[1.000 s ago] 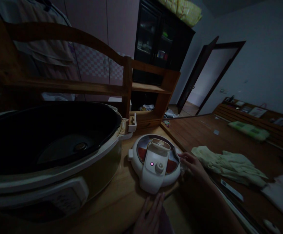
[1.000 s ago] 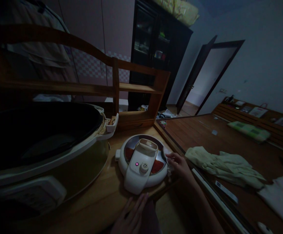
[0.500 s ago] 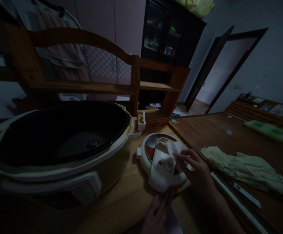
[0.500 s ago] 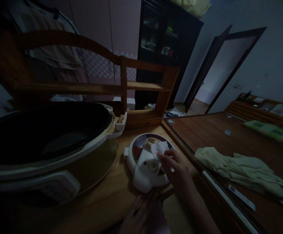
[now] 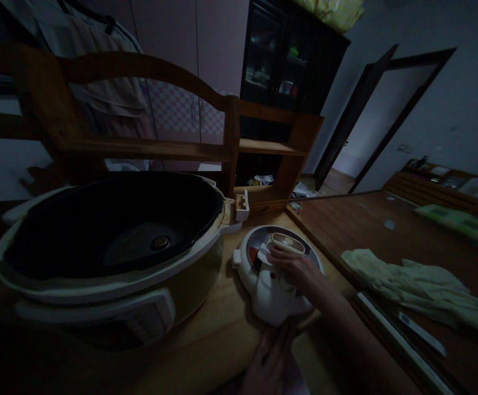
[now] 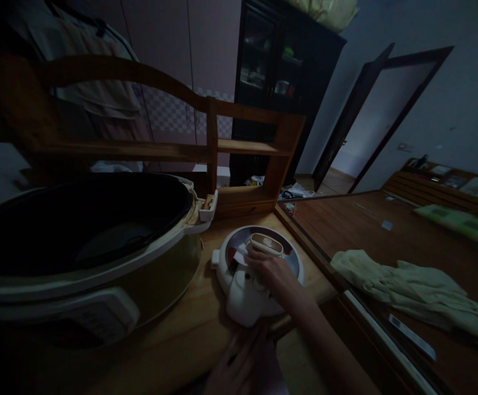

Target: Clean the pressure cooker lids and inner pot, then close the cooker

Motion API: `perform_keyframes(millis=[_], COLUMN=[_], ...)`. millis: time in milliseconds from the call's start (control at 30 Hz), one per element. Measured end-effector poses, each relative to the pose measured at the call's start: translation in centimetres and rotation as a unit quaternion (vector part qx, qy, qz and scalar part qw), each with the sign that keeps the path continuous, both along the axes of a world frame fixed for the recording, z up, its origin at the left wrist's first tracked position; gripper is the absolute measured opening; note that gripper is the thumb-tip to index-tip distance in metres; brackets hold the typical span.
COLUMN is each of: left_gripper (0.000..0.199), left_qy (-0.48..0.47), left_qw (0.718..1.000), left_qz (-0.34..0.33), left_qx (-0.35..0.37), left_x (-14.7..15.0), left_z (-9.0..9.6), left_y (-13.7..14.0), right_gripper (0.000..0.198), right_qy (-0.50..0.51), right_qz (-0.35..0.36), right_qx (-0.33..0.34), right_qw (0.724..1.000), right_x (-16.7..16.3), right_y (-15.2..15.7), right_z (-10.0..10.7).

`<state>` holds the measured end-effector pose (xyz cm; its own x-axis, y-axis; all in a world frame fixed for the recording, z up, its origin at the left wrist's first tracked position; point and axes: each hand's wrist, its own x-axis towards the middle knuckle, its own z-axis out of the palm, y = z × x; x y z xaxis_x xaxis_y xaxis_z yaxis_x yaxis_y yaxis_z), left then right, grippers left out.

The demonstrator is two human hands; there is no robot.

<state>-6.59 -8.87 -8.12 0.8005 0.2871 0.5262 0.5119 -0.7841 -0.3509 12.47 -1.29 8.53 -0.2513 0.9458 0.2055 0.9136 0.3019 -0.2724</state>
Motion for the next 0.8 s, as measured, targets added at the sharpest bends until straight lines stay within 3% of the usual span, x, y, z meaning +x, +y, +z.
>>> perform_keyframes(millis=[200,433,633,800], left_gripper=[0.053,0.048,0.044,0.044], left_qy=[-0.056,-0.02,-0.04,-0.033], left_qw=[0.998,0.998,0.997,0.998], left_qz=[-0.031,-0.057,-0.063,-0.057], left_qx=[-0.021,0.012,0.016,0.016], left_x=[-0.1,-0.7,-0.4,-0.2], left_z=[0.3,2.1,1.2,0.5], left_y=[0.3,0.9,0.7,0.5], right_gripper=[0.066,0.077,0.071,0.066], right_qy=[0.02,0.034,-0.042,-0.081], right_qz=[-0.006,-0.038,-0.107,-0.151], right_qx=[0.013,0.024,0.072,0.088], right_qw=[1.0,0.998,0.991,0.981], right_x=[1.8,4.1,5.3,5.2], right_y=[-1.5,-4.1,-4.8,-4.1], right_z=[-0.8,-2.5,-3.8,-3.5])
